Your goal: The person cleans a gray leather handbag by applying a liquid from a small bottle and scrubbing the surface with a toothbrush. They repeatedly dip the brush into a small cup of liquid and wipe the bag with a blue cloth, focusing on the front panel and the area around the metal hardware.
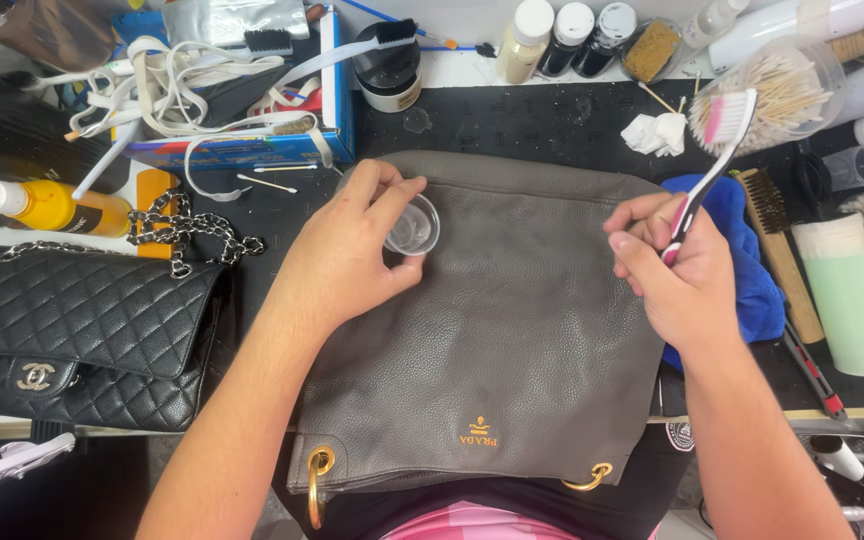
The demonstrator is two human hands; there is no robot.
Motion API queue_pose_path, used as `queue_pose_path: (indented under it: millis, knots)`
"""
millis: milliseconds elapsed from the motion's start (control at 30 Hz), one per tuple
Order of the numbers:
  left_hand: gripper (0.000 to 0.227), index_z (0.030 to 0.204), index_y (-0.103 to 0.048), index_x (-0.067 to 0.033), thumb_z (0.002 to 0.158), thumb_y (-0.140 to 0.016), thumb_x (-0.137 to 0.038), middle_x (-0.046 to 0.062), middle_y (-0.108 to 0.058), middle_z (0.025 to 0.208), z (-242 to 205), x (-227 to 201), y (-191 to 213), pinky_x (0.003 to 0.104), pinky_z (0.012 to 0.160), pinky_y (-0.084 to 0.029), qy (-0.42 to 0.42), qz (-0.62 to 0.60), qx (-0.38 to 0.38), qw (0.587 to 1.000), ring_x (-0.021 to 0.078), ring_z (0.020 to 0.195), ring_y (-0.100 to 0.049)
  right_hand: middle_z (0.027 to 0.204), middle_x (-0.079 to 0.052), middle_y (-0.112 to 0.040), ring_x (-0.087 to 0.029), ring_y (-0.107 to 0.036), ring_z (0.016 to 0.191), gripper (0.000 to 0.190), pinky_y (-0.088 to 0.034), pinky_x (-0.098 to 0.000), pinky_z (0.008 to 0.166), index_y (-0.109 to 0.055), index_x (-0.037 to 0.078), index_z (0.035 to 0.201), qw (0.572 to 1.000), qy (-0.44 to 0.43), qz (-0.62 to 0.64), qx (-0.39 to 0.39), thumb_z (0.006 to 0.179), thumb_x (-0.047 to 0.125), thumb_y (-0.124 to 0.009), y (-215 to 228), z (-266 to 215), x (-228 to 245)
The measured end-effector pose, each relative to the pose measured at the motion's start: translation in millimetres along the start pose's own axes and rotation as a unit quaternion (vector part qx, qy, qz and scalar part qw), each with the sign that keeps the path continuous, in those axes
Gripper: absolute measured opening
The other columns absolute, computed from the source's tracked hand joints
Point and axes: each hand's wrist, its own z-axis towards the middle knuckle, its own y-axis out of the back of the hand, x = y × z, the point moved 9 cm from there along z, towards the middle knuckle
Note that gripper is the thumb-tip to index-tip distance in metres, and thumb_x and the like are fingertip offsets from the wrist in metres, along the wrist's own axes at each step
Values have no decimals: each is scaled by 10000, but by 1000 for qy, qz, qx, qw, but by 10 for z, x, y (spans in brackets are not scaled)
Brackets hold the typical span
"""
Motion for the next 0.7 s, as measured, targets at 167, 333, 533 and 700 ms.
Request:
queue_pose_path:
  millis: [167, 333, 533, 700]
  knots:
    - [667, 1302, -639, -74, 667, -831, -145, 70, -577, 1220, 1, -9, -41, 396, 800, -575, 5, 56, 4, 998, 282, 1038, -668, 1116, -167, -619, -68, -566, 744, 281, -474, -206, 621, -408, 106, 963, 999, 4, -29, -24, 961, -75, -623, 201, -196, 14]
    - [658, 1311, -632, -69, 679, -809, -118, 70, -584, 1218, 13, -55, -80, 400, 805, -571, -4, 70, 5, 997, 276, 1052, -658, 1121, -165, -620, -66, -565, 740, 275, -449, -204, 591, -412, 99, 954, 999, -5, -19, -43, 961, -73, -626, 354, -306, -46]
    - [640, 1323, -621, -57, 701, -773, -70, 79, -593, 1213, 84, -240, -165, 418, 886, -547, -63, 83, -10, 994, 282, 1100, -637, 1123, -176, -624, -74, -558, 756, 261, -433, -201, 590, -420, 96, 963, 999, 0, -17, -49, 963, -76, -616, 449, -410, -16]
    - [672, 1322, -602, -44, 675, -783, -61, 98, -594, 1220, 208, -420, -324, 442, 889, -535, -96, 79, 5, 992, 302, 1107, -625, 1148, -184, -622, -70, -555, 818, 273, -497, -232, 729, -427, 88, 976, 998, 24, -37, -48, 968, -96, -629, 494, -450, -3]
